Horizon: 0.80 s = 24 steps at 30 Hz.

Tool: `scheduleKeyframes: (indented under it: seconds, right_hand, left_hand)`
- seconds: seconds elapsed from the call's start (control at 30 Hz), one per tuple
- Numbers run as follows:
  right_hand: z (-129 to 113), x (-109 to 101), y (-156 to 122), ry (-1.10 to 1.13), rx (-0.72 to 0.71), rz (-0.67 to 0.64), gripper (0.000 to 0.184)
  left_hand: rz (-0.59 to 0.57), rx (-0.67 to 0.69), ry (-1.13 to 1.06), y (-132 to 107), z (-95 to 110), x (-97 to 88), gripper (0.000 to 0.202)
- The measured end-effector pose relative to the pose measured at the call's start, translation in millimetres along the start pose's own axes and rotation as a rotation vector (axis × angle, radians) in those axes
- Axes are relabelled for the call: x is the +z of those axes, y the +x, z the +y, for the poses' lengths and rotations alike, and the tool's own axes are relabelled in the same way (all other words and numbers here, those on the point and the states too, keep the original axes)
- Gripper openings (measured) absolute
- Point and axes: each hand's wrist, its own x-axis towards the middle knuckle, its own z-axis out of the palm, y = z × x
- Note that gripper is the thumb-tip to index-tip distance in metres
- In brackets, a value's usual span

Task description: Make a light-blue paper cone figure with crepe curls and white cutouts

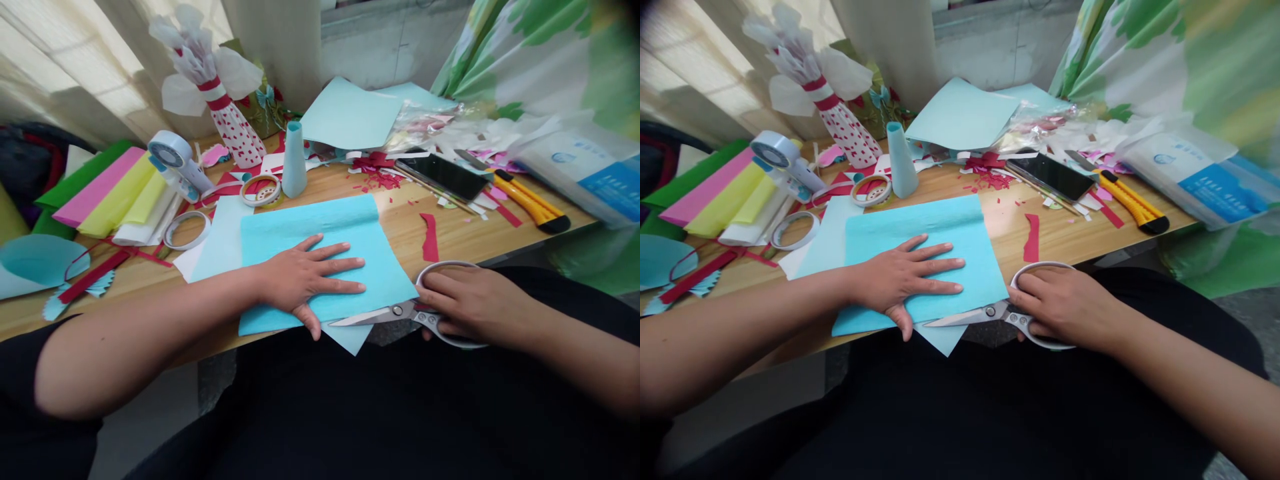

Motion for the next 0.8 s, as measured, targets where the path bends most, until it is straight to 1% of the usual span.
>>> scheduleKeyframes:
  seconds: [0.07, 0.13, 0.27, 0.43, 0.8]
  right_hand:
    - [0, 2, -3, -0.019, -0.014, 0.026, 0.026]
    - [0, 4, -5, -0.037, -0.01, 0.041, 0.027]
    - [-2, 3, -6, -0.02, 0.027, -0.001, 0.027]
    - [-6, -3, -2, 0.066, 0.12, -0.1, 0.031]
    - [-9, -7, 7, 0.118, 0.119, -0.087, 0.03]
  left_hand:
    - [-0.012, -0.005, 0.011, 0, 1, -0.7, 0.079]
    - [-0.019, -0.021, 0.023, -1, 2, -1.1, 0.07]
    - [-0.023, -0.056, 0.05, -1, 4, -0.5, 0.057]
    - [-0.015, -0.064, 0.082, -1, 5, 0.8, 0.054]
    - [-0.014, -0.07, 0.083, -1, 6, 1.0, 0.054]
